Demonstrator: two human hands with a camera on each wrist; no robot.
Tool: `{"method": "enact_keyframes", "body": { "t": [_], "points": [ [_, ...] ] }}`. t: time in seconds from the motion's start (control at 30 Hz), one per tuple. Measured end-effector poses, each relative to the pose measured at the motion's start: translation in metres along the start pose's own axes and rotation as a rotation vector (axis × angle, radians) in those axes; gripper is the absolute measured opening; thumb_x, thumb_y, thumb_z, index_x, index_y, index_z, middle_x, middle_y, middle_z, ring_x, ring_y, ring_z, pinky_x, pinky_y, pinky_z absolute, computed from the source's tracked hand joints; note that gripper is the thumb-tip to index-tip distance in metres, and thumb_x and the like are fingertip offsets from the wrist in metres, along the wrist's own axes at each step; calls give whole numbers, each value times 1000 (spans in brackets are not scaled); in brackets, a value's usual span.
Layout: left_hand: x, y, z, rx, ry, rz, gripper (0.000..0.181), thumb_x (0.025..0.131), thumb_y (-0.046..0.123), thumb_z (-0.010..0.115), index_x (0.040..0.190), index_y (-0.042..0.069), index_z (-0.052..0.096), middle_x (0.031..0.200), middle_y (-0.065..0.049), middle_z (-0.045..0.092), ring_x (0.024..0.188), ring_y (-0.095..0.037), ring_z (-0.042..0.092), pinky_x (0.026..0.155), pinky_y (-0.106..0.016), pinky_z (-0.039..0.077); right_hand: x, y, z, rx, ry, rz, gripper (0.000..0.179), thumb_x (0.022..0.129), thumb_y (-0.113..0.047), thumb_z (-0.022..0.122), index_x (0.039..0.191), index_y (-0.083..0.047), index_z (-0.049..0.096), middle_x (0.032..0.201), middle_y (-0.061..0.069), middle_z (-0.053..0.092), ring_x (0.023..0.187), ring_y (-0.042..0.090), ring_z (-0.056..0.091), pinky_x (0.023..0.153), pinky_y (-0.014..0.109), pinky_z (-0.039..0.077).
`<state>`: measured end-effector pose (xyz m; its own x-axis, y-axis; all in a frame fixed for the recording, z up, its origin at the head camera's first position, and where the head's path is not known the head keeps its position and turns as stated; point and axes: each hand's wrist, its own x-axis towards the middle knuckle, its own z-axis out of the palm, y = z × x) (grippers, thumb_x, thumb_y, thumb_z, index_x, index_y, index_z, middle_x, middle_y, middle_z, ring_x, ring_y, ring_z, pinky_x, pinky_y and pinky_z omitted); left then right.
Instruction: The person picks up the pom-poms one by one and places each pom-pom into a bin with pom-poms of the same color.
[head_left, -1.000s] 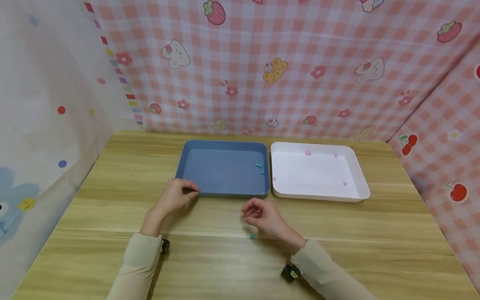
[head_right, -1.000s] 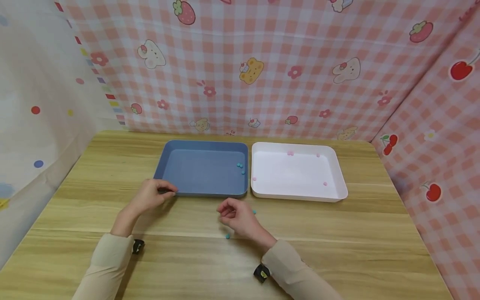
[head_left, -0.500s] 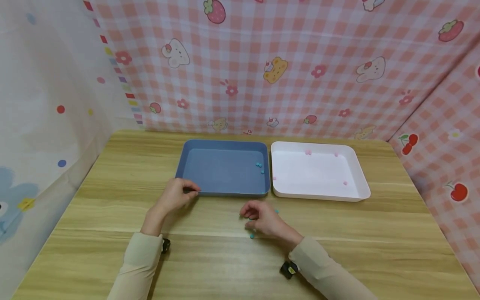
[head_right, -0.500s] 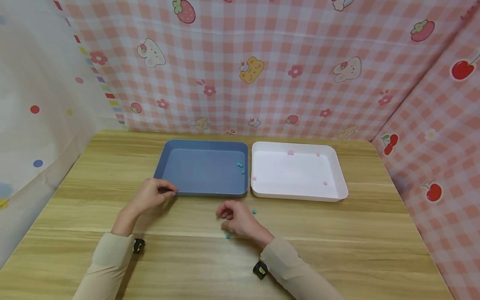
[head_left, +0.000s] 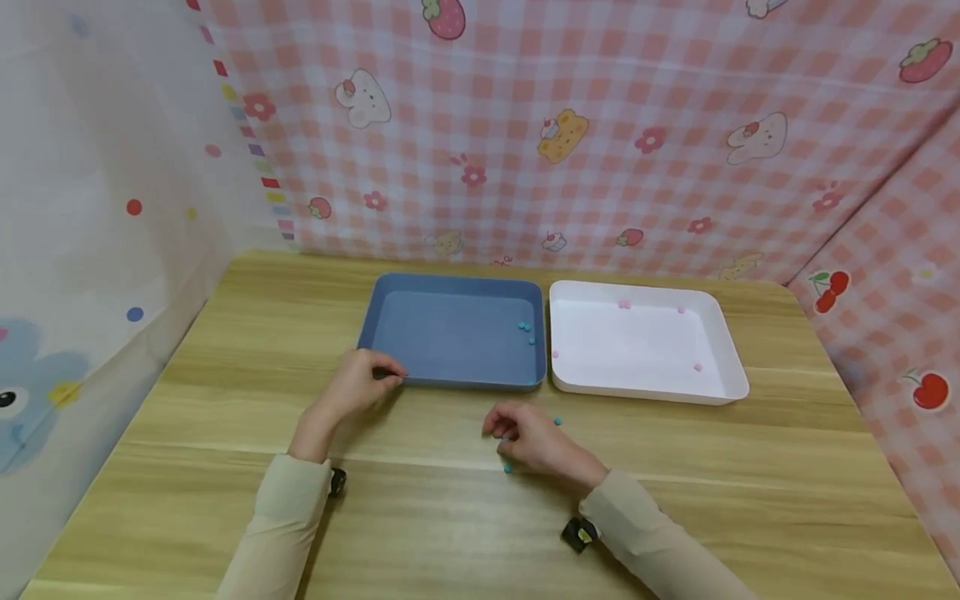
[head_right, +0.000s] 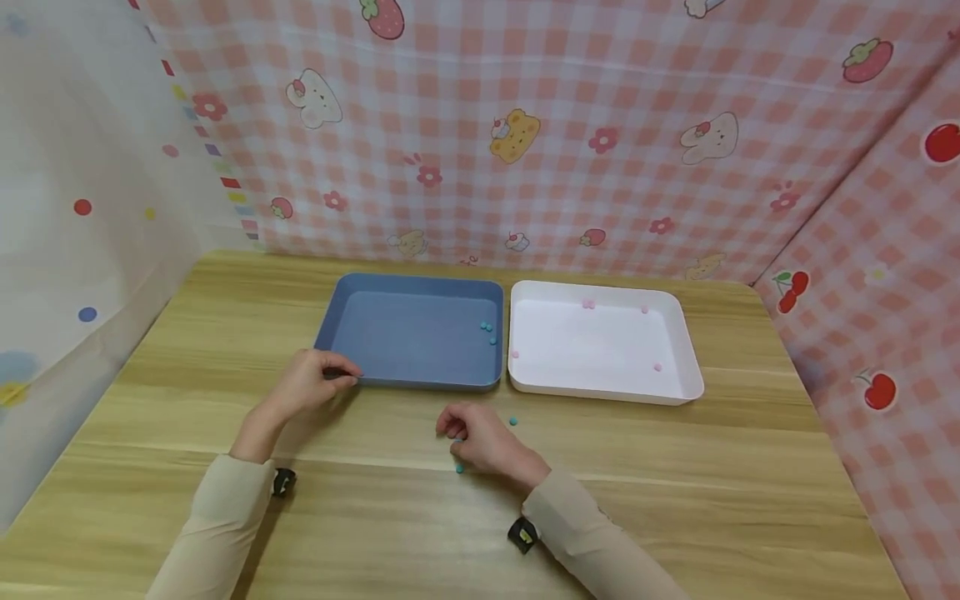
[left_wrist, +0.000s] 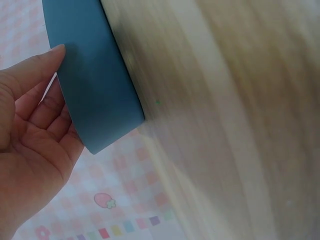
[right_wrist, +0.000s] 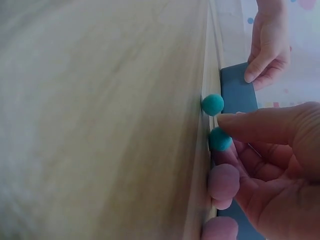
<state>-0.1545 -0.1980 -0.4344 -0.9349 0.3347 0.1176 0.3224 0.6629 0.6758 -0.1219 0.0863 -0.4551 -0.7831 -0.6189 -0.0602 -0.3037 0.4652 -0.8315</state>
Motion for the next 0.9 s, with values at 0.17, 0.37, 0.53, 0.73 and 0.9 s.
{"method": "enact_keyframes", "body": {
  "t": [0.17, 0.37, 0.53, 0.73, 0.9],
  "points": [
    [2, 1, 1, -2, 8, 12, 9, 81, -8, 65, 86, -5, 72, 85, -16, 70, 83, -32, 65, 75, -42, 53, 0, 0, -2, 38, 29, -13, 24, 75, 16, 61, 93, 0, 62, 89, 8, 60, 82, 18, 56, 71, 22, 50],
    [2, 0, 1, -2, 7, 15, 9, 81, -7, 65, 86, -5, 72, 85, -17, 70, 83, -32, 65, 76, -42, 53, 2, -6, -9, 146, 109, -48, 21, 77, 17, 62, 96, 5, 61, 94, 16, 61, 85, 25, 60, 74, 25, 52],
    [2, -1, 1, -7, 5, 14, 9, 81, -7, 65, 86, -4, 72, 86, -17, 70, 84, -32, 65, 76, -42, 53, 9, -14, -23, 213, 210, -45, 18, 81, 11, 64, 98, 8, 61, 95, 22, 63, 85, 28, 63, 75, 27, 54],
    [3, -2, 1, -4, 12, 26, 8, 81, -7, 66, 85, -4, 72, 85, -17, 70, 84, -33, 65, 76, -42, 53, 21, -22, -39, 284, 285, -73, 19, 81, 10, 65, 99, 12, 60, 95, 26, 62, 88, 31, 64, 77, 26, 54],
    [3, -2, 1, -9, 14, 19, 9, 80, -8, 66, 85, -5, 72, 85, -17, 70, 84, -33, 65, 76, -43, 53, 34, -23, -45, 318, 331, -97, 19, 81, 8, 65, 99, 10, 60, 96, 23, 63, 89, 29, 63, 76, 26, 53]
  ]
}}
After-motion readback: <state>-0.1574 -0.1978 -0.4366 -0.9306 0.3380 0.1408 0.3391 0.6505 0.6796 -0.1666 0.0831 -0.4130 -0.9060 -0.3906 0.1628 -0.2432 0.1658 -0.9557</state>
